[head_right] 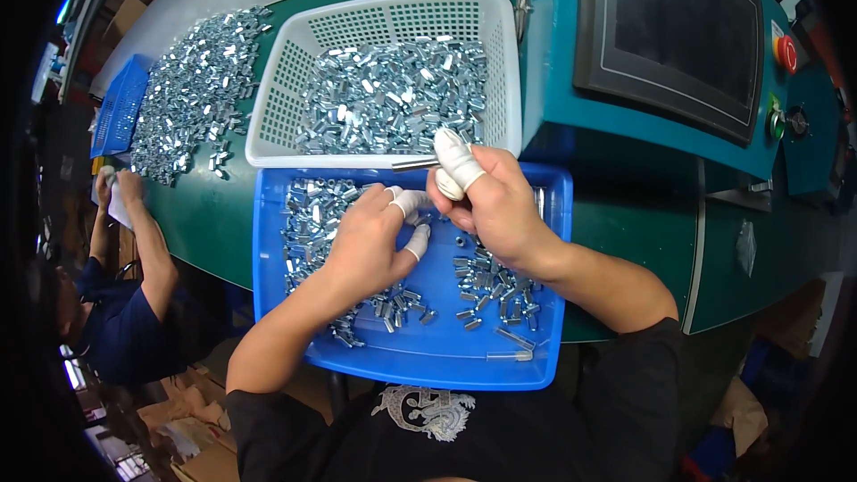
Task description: Inspecting and sorting small metal components on a production line.
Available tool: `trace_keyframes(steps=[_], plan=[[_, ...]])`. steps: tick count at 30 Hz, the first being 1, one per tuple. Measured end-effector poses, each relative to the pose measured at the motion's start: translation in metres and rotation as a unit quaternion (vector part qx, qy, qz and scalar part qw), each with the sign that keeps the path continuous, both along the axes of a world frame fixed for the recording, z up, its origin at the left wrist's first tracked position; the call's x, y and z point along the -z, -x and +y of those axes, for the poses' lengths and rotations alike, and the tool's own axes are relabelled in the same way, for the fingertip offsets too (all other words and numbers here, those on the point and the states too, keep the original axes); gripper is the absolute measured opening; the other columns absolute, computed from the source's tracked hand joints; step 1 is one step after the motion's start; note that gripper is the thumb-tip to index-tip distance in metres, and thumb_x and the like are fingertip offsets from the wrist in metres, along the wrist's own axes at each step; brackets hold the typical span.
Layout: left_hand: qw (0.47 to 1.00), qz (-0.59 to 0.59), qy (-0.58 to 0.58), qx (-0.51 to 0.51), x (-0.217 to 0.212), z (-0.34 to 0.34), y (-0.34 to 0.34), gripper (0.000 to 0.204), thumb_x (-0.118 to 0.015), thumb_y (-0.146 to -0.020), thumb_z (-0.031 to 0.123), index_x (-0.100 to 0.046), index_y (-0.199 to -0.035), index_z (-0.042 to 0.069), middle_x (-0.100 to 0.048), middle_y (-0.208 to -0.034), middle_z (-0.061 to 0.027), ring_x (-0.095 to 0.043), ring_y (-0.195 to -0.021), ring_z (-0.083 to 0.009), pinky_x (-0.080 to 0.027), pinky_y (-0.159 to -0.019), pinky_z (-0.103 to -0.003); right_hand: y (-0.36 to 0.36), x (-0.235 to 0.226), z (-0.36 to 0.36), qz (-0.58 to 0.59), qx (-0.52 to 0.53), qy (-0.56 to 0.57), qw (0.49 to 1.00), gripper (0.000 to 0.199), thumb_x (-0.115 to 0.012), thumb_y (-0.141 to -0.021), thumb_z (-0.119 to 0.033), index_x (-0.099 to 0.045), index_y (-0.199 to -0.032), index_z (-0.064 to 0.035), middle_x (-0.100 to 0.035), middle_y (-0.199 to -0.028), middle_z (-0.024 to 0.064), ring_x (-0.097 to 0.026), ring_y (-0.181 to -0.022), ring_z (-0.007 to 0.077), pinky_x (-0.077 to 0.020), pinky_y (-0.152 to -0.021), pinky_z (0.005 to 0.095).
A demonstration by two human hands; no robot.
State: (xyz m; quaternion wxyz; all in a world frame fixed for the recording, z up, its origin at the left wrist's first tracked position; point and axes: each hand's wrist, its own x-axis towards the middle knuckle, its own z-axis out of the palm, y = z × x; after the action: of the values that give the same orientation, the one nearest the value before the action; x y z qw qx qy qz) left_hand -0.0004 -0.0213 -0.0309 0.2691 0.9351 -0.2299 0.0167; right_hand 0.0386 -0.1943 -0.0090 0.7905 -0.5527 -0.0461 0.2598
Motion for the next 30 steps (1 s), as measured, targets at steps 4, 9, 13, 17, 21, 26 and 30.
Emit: trace_keyframes(steps=[4, 9, 13, 17, 21, 26, 30], plan=[[0.98, 0.013, 0.198, -0.018, -0.029, 0.013, -0.002, 0.029, -0.063, -0.078, 0.003, -0.061, -0.107, 0.001, -0.059, -0.081, -0.0093, -0.056, -0.077, -0.0213, -0.046, -0.071, -0.033, 0.0, 0.001, -0.001, -0.02, 0.008, 0.009, 1.0, 0.035, -0.039, -0.098, -0.033, -0.057, -0.09, -0.0043, -0.048, -0.062, 0.0024, -0.034, -0.044, 0.0049, -0.0279, -0.04, 0.0199], [0.822, 0.167, 0.531, -0.119, -0.036, 0.019, 0.0, 0.018, -0.062, -0.083, -0.004, -0.06, -0.101, -0.003, -0.064, -0.101, -0.013, -0.062, -0.094, -0.0164, -0.05, -0.082, -0.027, 0.004, 0.002, 0.0, -0.1, -0.006, 0.066, 0.993, 0.033, -0.039, -0.098, -0.033, -0.057, -0.097, -0.0049, -0.05, -0.062, 0.0035, -0.036, -0.045, 0.0051, -0.0278, -0.041, 0.0194], [0.827, 0.176, 0.524, -0.101, -0.03, 0.014, 0.009, 0.019, -0.067, -0.08, -0.002, -0.062, -0.098, -0.002, -0.066, -0.095, -0.0099, -0.063, -0.086, -0.0123, -0.051, -0.078, -0.025, 0.01, 0.001, 0.002, -0.136, -0.017, 0.101, 0.985, 0.04, -0.038, -0.098, -0.035, -0.054, -0.078, -0.0048, -0.049, -0.058, 0.0003, -0.037, -0.045, 0.004, -0.0275, -0.041, 0.0192], [0.892, 0.137, 0.414, -0.117, -0.032, 0.017, 0.01, 0.013, -0.072, -0.077, 0.005, -0.065, -0.087, 0.001, -0.066, -0.082, -0.0046, -0.061, -0.074, -0.008, -0.049, -0.067, -0.022, 0.013, -0.002, 0.007, -0.147, -0.014, 0.133, 0.98, 0.044, -0.037, -0.098, -0.037, -0.051, -0.071, -0.0053, -0.048, -0.056, -0.001, -0.036, -0.045, 0.0033, -0.0276, -0.041, 0.0192], [0.888, 0.112, 0.441, -0.067, -0.025, 0.018, 0.009, 0.013, -0.071, -0.076, 0.001, -0.062, -0.084, -0.001, -0.064, -0.081, -0.0063, -0.061, -0.076, -0.0112, -0.05, -0.068, -0.025, 0.016, -0.001, 0.006, -0.141, -0.03, 0.089, 0.986, 0.038, -0.041, -0.098, -0.029, -0.052, -0.072, -0.0045, -0.048, -0.059, -0.0015, -0.037, -0.047, 0.0033, -0.0274, -0.042, 0.0196], [0.929, -0.001, 0.371, -0.009, -0.023, 0.018, 0.005, 0.015, -0.071, -0.074, -0.003, -0.06, -0.085, -0.002, -0.064, -0.085, -0.0092, -0.062, -0.076, -0.0163, -0.049, -0.069, -0.027, 0.012, -0.004, 0.006, -0.099, -0.091, 0.101, 0.986, 0.042, -0.037, -0.098, -0.035, -0.053, -0.075, -0.0044, -0.048, -0.057, -0.0003, -0.038, -0.044, 0.0046, -0.0289, -0.042, 0.0203], [0.924, 0.012, 0.376, -0.061, -0.032, 0.012, 0.008, 0.041, -0.075, -0.07, 0.002, -0.059, -0.107, -0.002, -0.063, -0.084, -0.0071, -0.06, -0.081, -0.0123, -0.048, -0.075, -0.026, 0.012, -0.003, 0.006, -0.09, -0.075, 0.069, 0.991, 0.039, -0.038, -0.098, -0.034, -0.054, -0.079, -0.0039, -0.049, -0.059, -0.0001, -0.037, -0.046, 0.0041, -0.0292, -0.042, 0.0202]])
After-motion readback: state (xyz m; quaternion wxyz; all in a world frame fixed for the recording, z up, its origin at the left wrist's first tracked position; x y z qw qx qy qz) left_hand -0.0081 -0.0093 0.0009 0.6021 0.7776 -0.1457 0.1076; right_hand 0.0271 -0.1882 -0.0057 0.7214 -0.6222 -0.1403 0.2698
